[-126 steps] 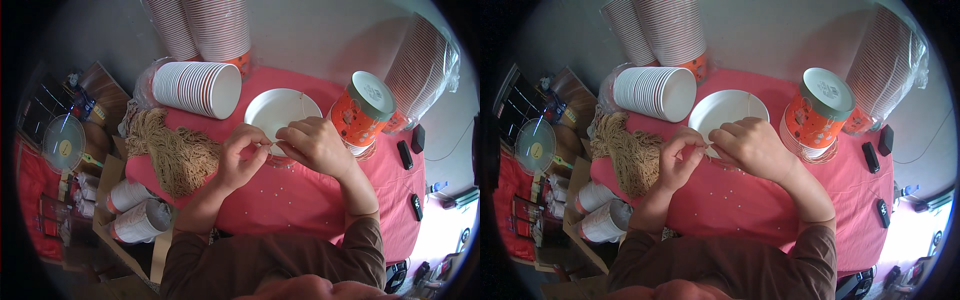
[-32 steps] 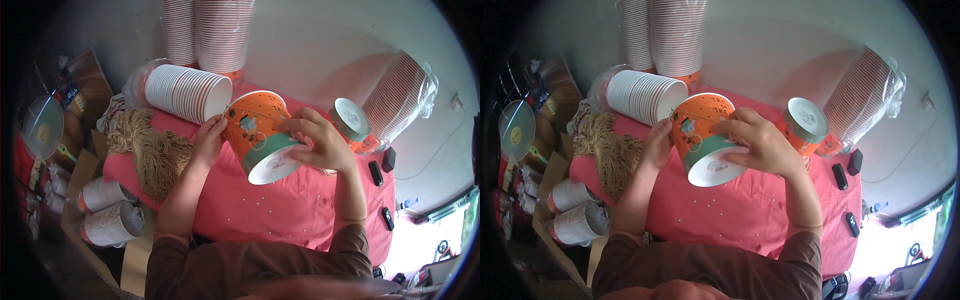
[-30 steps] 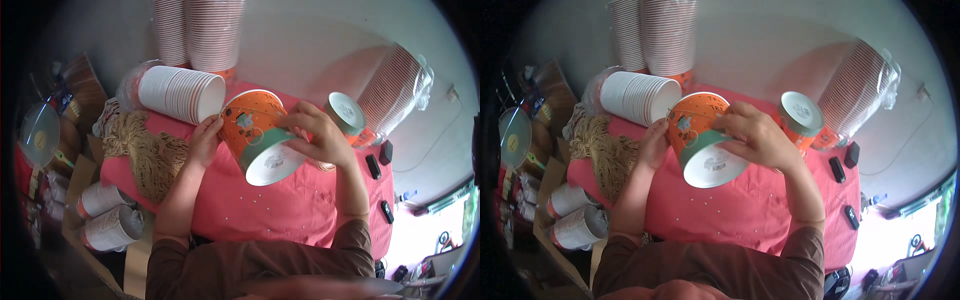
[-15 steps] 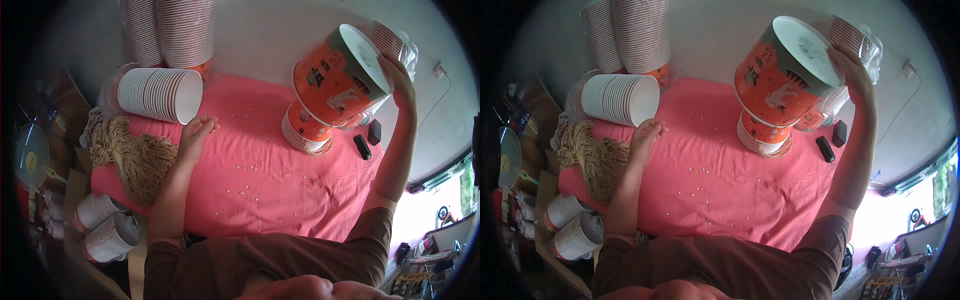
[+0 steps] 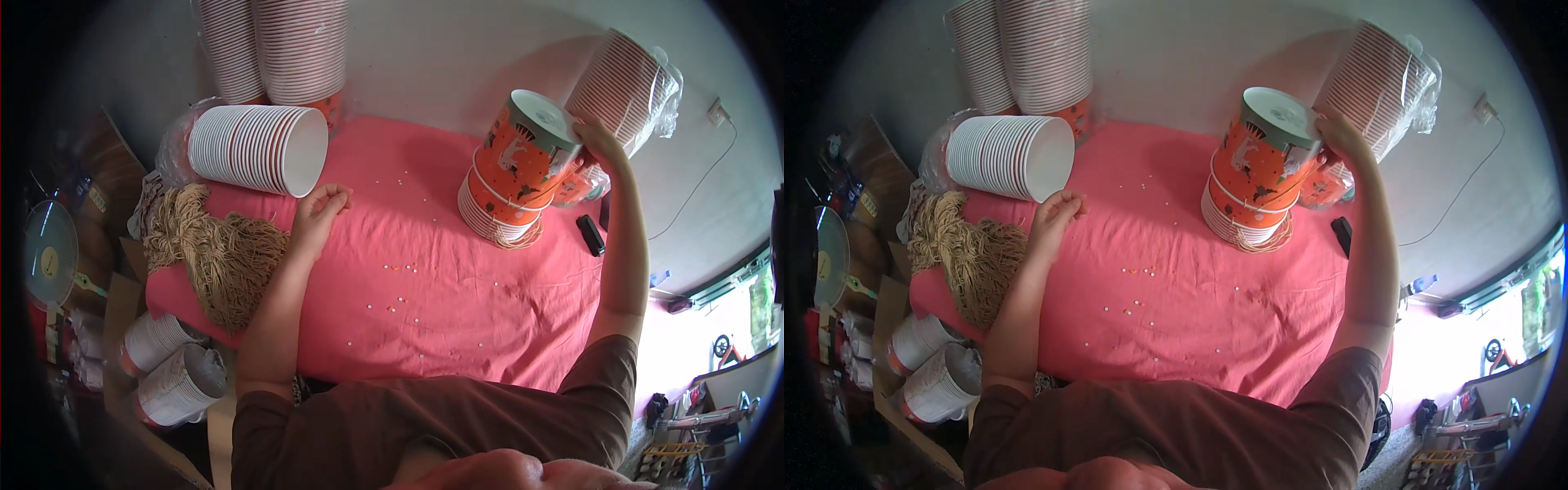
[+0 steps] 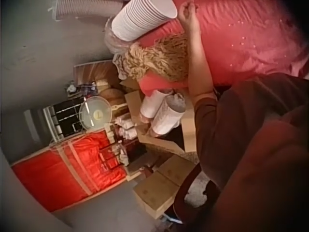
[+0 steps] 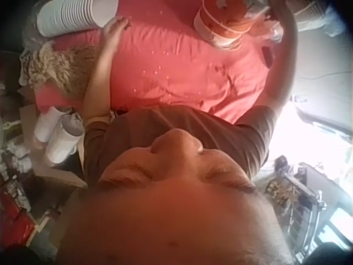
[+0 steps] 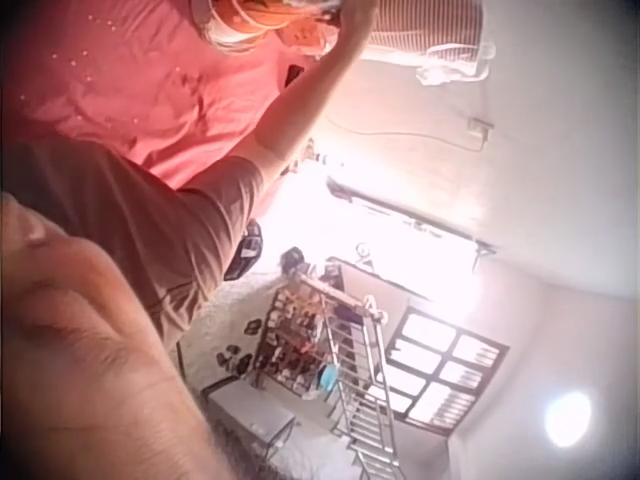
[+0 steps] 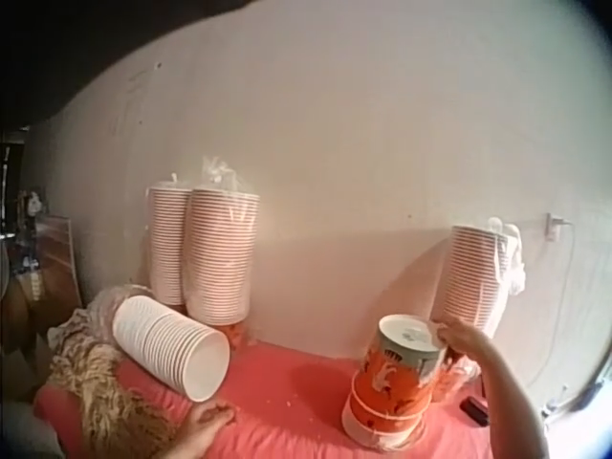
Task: Attaching string handles to decorative paper buckets.
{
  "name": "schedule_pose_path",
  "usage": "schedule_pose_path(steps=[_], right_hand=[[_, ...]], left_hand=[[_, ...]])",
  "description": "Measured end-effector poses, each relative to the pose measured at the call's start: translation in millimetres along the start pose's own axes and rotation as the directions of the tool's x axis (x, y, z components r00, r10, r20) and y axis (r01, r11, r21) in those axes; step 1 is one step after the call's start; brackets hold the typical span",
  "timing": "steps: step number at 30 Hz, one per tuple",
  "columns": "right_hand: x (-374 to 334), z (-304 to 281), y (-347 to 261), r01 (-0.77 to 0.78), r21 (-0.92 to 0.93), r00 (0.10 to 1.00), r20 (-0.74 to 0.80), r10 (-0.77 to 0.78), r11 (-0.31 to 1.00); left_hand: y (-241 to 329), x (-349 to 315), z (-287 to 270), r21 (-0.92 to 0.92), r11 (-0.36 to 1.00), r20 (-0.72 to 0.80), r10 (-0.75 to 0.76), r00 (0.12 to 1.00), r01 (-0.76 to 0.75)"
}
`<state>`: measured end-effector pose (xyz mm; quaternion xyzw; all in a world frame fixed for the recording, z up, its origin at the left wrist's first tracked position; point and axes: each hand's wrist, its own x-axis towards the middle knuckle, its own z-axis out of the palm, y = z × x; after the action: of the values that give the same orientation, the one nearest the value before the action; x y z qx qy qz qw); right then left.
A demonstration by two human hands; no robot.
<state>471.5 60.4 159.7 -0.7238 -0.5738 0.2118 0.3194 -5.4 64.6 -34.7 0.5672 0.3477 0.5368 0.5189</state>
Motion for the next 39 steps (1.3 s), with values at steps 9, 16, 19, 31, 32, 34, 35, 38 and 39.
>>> schedule_pose_path(steps=[9,16,19,31,32,34,35,38,39], right_hand=[[-14,26,10,-0.052,-0.061,0.998,-0.040,0.050,0.997],[-17,38,18,-0.008,-0.246,0.994,-0.105,-0.018,0.969],[-27,41,12,0.029,-0.250,0.992,-0.111,-0.058,0.968],[-6,42,50,0.228,-0.338,0.941,-0.166,-0.296,0.913],[-4,39,54,0.230,-0.339,0.939,-0.169,-0.300,0.912],[-10,41,46,0.238,-0.318,0.943,-0.152,-0.298,0.918],[-4,39,53,0.252,-0.355,0.933,-0.159,-0.324,0.900],[-20,44,29,0.063,-0.654,0.920,-0.255,-0.298,0.754],[-27,45,24,0.107,-0.717,0.849,-0.294,-0.438,0.689]], left_hand=[[-1,-3,4,0.064,0.997,0.028,0.035,0.999,-0.037],[3,-7,9,0.011,1.000,0.032,0.021,0.999,-0.021],[2,-8,9,0.031,0.999,0.055,0.012,0.998,-0.014],[9,0,0,0.168,0.982,-0.080,0.095,0.992,-0.080],[12,3,-3,0.179,0.979,-0.134,0.121,0.984,-0.096],[17,5,-15,0.216,0.965,-0.247,0.199,0.948,-0.146],[17,8,-24,0.229,0.953,-0.304,0.265,0.915,-0.200],[10,13,-51,0.117,0.933,-0.444,0.356,0.822,-0.341],[8,17,-57,0.114,0.923,-0.487,0.373,0.789,-0.366]])
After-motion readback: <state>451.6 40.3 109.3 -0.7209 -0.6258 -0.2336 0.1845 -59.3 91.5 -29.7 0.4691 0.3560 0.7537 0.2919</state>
